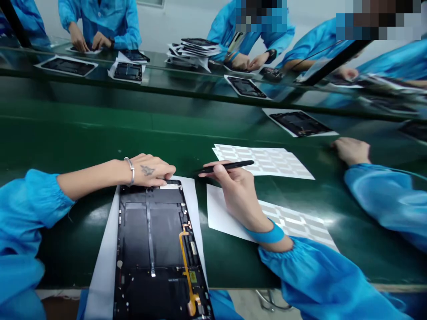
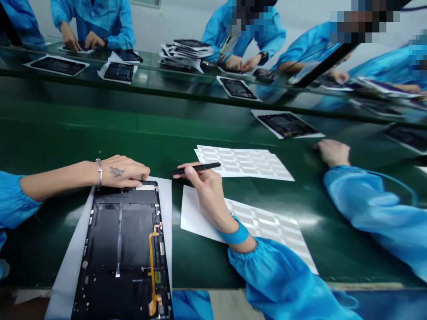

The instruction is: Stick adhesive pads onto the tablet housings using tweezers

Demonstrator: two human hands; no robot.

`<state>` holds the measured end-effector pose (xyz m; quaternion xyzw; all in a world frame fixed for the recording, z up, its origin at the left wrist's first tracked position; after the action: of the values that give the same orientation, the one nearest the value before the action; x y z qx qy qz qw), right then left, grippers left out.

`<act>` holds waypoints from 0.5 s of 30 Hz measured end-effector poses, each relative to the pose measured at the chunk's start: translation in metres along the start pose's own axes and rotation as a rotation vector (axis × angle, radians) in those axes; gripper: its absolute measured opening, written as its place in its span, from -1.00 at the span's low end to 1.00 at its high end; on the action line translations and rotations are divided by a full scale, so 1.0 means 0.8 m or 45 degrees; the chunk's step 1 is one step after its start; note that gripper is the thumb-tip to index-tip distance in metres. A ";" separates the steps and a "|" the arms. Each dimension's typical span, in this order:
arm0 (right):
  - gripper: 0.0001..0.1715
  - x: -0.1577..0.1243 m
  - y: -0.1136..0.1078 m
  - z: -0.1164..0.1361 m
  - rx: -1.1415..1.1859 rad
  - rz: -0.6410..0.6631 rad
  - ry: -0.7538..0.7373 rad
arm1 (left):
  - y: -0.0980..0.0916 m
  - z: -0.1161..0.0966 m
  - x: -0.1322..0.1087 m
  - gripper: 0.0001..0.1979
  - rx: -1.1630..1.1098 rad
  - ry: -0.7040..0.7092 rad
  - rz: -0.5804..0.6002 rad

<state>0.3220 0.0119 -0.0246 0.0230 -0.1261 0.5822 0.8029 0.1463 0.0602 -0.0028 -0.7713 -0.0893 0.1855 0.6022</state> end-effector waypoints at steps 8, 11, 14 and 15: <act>-0.58 0.003 0.000 0.011 -0.105 -0.042 -0.127 | 0.011 0.011 0.038 -0.86 -0.143 -0.104 0.355; -0.60 -0.004 0.006 0.022 -0.169 0.007 -0.212 | 0.011 0.004 0.046 -0.91 -0.143 -0.096 0.258; -0.67 -0.021 0.025 0.045 -0.277 0.142 -0.395 | 0.012 0.004 0.049 -0.83 -0.130 -0.145 0.068; -0.69 -0.030 0.036 0.053 -0.359 0.217 -0.485 | 0.012 0.006 0.048 -0.78 -0.148 -0.161 0.007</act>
<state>0.2806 -0.0087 0.0080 0.0093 -0.3564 0.6097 0.7079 0.1785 0.0762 -0.0198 -0.7919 -0.1357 0.2299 0.5492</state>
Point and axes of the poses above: each hand's wrist, its own x-axis towards the middle knuckle, its own y-axis out of the palm, z = x × y, the point moved 9 cm from there along x, towards the middle knuckle, and after that the axes turned 1 degree about -y, right-handed, at the moved point
